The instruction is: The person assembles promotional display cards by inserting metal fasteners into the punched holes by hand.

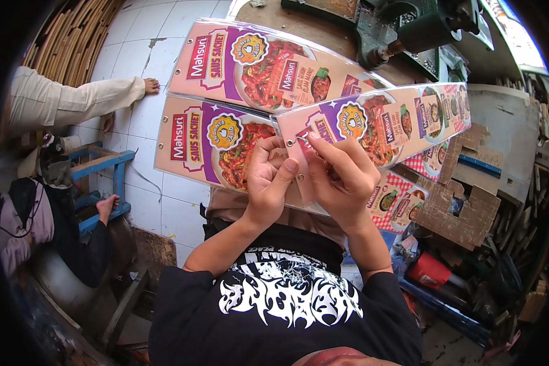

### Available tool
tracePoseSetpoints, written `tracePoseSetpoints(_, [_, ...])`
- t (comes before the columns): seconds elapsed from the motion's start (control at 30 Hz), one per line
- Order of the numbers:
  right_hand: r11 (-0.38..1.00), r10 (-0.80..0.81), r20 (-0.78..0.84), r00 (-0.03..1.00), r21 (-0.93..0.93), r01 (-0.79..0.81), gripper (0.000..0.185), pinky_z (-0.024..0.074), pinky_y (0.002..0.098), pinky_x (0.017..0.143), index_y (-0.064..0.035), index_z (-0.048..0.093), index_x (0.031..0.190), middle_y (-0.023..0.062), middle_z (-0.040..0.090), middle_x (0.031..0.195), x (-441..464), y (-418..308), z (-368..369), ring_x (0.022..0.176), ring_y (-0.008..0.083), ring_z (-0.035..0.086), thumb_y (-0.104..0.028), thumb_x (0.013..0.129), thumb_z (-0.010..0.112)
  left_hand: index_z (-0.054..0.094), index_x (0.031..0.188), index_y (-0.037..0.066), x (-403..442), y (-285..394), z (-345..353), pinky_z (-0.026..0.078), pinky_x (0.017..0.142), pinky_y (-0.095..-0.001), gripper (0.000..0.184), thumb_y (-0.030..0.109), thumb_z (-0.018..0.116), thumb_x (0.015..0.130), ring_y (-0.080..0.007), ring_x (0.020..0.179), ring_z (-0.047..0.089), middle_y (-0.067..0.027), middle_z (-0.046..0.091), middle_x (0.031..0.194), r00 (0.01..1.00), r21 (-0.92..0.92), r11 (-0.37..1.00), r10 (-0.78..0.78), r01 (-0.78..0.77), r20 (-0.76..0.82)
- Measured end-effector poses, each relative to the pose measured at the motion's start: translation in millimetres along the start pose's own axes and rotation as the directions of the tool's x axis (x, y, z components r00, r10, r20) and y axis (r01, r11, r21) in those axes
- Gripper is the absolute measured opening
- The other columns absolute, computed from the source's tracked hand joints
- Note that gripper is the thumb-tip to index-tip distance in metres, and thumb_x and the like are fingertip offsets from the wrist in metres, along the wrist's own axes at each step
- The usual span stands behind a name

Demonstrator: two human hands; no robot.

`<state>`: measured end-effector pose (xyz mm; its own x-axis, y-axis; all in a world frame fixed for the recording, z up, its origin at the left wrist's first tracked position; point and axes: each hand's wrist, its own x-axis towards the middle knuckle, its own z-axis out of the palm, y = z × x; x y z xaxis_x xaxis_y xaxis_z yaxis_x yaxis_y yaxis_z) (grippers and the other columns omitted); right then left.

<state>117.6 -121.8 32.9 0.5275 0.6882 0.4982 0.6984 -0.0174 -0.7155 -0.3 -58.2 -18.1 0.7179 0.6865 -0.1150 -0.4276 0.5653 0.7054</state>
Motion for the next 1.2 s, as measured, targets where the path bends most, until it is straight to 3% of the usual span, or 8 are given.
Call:
tracePoseSetpoints(0.07, [0.999,-0.041,0.007,0.999,-0.033,0.041,0.038,0.0399,0.0287,0.049,-0.0056,0.073,0.104,0.0036,0.054,0.068,0.2,0.7,0.7,0.056,0.0163,0.05,0.006,0.068,0.075,0.033,0.129,-0.001,0.0,-0.7,0.7,0.051,0.085,-0.0268,0.038,0.012,0.054,0.099,-0.0172,0.102,0.064,-0.0198,0.063,0.114,1.0,0.005,1.0,0.006,-0.006,-0.003])
tracePoseSetpoints(0.13, [0.99,-0.122,0.022,0.992,-0.064,0.123,0.037,0.0404,0.024,0.048,-0.0043,0.073,0.104,0.0035,0.056,0.069,1.0,2.2,0.8,0.054,0.0112,0.051,0.008,0.07,0.075,0.034,0.129,-0.003,0.0,-1.4,1.5,0.051,0.086,-0.0267,0.039,0.012,0.054,0.099,-0.0176,0.104,0.064,-0.0199,0.063,0.115,0.999,0.015,1.0,0.016,-0.016,-0.028])
tracePoseSetpoints(0.23, [0.993,-0.108,0.013,0.994,-0.055,0.109,0.041,0.04,0.0299,0.05,-0.006,0.072,0.104,0.0034,0.054,0.069,-0.9,1.1,2.6,0.058,0.0176,0.05,0.005,0.065,0.076,0.034,0.129,-0.005,-0.2,-1.8,-0.3,0.051,0.088,-0.027,0.04,0.012,0.054,0.099,-0.0181,0.105,0.063,-0.0204,0.062,0.117,1.0,0.02,1.0,0.023,-0.022,-0.006])
tracePoseSetpoints(0.47, [0.985,-0.152,0.028,0.988,-0.073,0.154,0.041,0.0401,0.03,0.051,-0.0058,0.072,0.105,0.0031,0.054,0.07,-0.3,2.2,3.7,0.059,0.0179,0.051,0.005,0.066,0.076,0.035,0.129,-0.004,0.0,-1.6,-2.4,0.052,0.085,-0.0267,0.039,0.011,0.054,0.099,-0.0183,0.104,0.064,-0.0197,0.062,0.116,0.999,0.024,0.999,0.029,-0.03,0.015])
tracePoseSetpoints(0.57, [0.982,-0.162,0.041,0.986,-0.091,0.165,0.042,0.0406,0.03,0.051,-0.0057,0.072,0.106,0.0028,0.054,0.071,-0.8,3.1,4.4,0.059,0.018,0.051,0.005,0.066,0.076,0.03,0.131,-0.001,0.3,-0.5,-1.4,0.048,0.091,-0.0277,0.042,0.009,0.054,0.099,-0.0194,0.107,0.063,-0.0212,0.061,0.117,1.0,0.028,1.0,0.01,-0.01,0.01])
tracePoseSetpoints(0.63, [0.97,-0.211,0.046,0.976,-0.111,0.215,0.042,0.0401,0.0299,0.052,-0.0057,0.071,0.107,0.0024,0.054,0.072,-0.6,4.3,5.4,0.06,0.0178,0.051,0.004,0.066,0.075,0.036,0.13,-0.003,0.8,0.0,0.1,0.053,0.083,-0.0259,0.038,0.011,0.054,0.099,-0.0181,0.102,0.065,-0.0191,0.063,0.115,0.999,0.033,0.999,0.033,-0.033,0.003])
tracePoseSetpoints(1.2, [0.976,-0.181,0.049,0.982,-0.116,0.185,0.038,0.0348,0.0326,0.05,-0.0097,0.073,0.104,0.001,0.049,0.066,-1.0,5.4,6.5,0.055,0.0185,0.047,-0.001,0.067,0.074,0.031,0.134,-0.006,-0.8,-1.3,-2.8,0.051,0.086,-0.0257,0.046,0.011,0.055,0.099,-0.018,0.104,0.064,-0.0207,0.063,0.116,0.999,0.056,0.998,0.031,-0.032,0.02])
